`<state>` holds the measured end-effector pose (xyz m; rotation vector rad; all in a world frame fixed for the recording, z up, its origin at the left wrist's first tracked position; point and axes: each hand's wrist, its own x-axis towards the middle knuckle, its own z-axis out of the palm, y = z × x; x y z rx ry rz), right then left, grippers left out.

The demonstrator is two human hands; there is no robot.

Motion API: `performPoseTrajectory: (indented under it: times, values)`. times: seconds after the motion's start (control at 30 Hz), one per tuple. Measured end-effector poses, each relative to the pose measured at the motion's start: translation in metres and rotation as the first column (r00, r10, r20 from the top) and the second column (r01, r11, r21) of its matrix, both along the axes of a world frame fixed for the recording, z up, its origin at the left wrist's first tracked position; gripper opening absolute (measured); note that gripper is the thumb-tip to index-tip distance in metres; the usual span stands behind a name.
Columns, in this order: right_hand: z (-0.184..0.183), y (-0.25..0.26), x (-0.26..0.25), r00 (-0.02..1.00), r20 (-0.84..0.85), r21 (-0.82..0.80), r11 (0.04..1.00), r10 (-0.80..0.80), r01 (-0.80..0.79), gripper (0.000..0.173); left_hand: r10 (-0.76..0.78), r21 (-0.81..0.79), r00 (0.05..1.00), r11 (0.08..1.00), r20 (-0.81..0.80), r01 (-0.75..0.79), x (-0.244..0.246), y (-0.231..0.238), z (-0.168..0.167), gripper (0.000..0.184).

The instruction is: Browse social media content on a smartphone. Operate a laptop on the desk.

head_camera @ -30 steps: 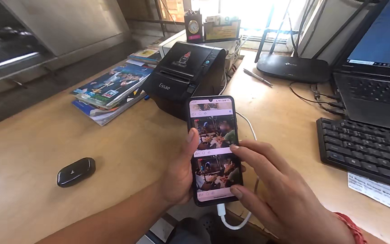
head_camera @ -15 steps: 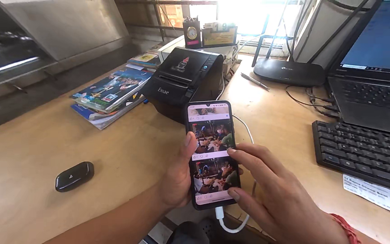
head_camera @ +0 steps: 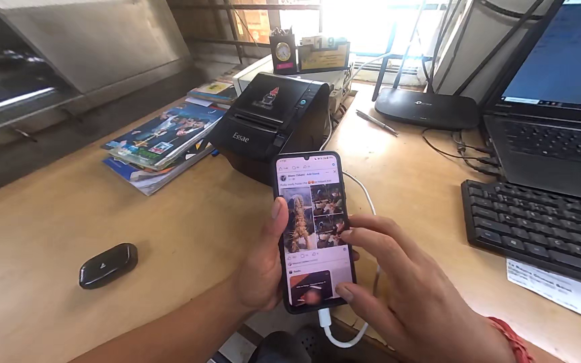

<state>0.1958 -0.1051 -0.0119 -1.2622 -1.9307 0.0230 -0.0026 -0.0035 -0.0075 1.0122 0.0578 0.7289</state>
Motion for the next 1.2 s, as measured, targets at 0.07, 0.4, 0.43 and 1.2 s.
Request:
performPoseTrajectory:
  times: [0.07,0.4,0.43,1.2]
  values:
    - [-0.0001,-0.0004,0.0003,1.000,-0.002,-0.004,1.000,0.011,-0.011,0.038,-0.008,-0.008,1.000,1.000,-0.005,0.008,-0.0003,0.0003,-0.0003,0.059]
    - [-0.0022,0.0005,0.0002,1.000,0.005,-0.025,0.999,0.021,-0.021,0.044,-0.009,-0.005,1.000,1.000,0.008,0.009,-0.0002,0.0005,0.0000,0.062]
    - [-0.0016,0.0004,0.0001,1.000,0.008,-0.025,1.000,0.016,-0.016,0.049,-0.009,-0.001,1.000,1.000,0.008,0.009,-0.0002,0.0007,-0.0001,0.062]
    - [-0.0019,0.0004,0.0001,1.000,0.020,-0.027,1.000,0.013,-0.013,0.045,0.031,0.001,0.999,1.000,-0.043,-0.031,0.0003,0.0002,-0.0002,0.067]
